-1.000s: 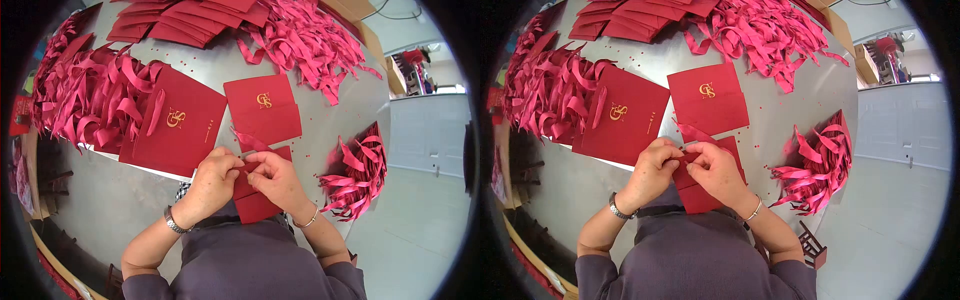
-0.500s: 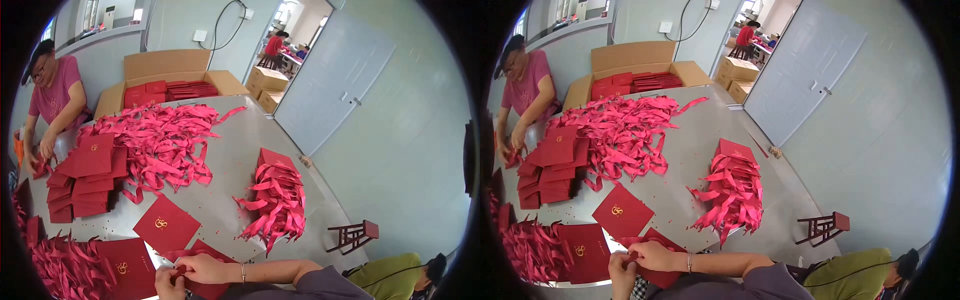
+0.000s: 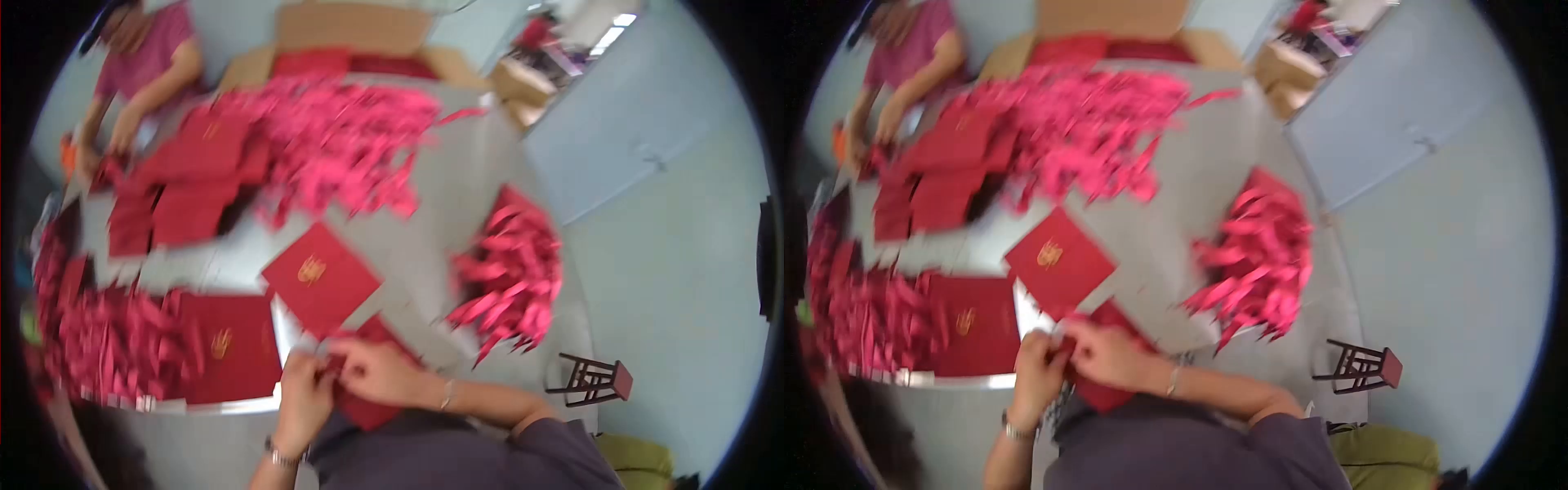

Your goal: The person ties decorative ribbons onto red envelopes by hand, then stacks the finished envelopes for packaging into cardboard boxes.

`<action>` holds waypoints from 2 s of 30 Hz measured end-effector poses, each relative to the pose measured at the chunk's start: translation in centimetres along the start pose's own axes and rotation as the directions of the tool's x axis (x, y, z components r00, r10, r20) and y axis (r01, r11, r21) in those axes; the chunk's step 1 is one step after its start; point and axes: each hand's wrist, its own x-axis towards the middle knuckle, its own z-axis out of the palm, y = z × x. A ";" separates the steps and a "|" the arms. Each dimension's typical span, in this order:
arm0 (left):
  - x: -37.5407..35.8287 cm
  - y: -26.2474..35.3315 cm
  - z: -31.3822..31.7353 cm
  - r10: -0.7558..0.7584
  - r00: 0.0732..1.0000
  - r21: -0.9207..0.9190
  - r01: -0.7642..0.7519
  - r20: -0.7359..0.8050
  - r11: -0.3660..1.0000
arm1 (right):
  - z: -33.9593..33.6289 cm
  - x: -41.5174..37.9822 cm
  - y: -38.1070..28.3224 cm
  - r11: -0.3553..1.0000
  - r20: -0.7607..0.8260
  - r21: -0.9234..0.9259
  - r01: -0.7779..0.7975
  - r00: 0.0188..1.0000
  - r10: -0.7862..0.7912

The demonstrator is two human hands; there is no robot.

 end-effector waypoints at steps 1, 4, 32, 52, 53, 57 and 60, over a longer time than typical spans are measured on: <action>0.0 -0.4 0.2 -0.011 1.000 -0.074 0.009 -0.017 0.997 | -0.7 -0.1 -0.5 0.999 0.039 0.031 -0.039 0.999 0.038; 0.3 0.5 -0.1 -0.076 0.997 -0.139 0.071 -0.030 0.988 | -0.9 -0.6 -0.2 0.996 0.053 0.075 -0.040 0.998 0.037; -0.1 0.0 0.1 -0.057 0.996 -0.185 0.045 -0.061 0.982 | 0.2 1.4 -1.2 0.962 0.042 -0.272 -0.007 0.999 0.019; -0.7 -0.2 0.6 -0.131 0.986 -0.274 0.098 -0.101 0.957 | -0.8 1.5 -1.0 0.991 0.104 -0.119 -0.055 0.992 0.067; -0.6 -0.2 0.6 -0.131 0.986 -0.275 0.098 -0.102 0.956 | -0.8 1.5 -1.0 0.991 0.105 -0.120 -0.054 0.992 0.067; -0.9 -0.2 0.7 -0.085 0.988 -0.226 0.054 -0.127 0.973 | -0.1 1.3 -0.7 0.984 0.067 -0.177 -0.017 0.997 0.029; -0.9 -0.3 0.7 -0.060 0.988 -0.197 0.031 -0.142 0.980 | 0.7 1.5 -1.0 0.958 0.008 -0.277 0.072 0.997 -0.072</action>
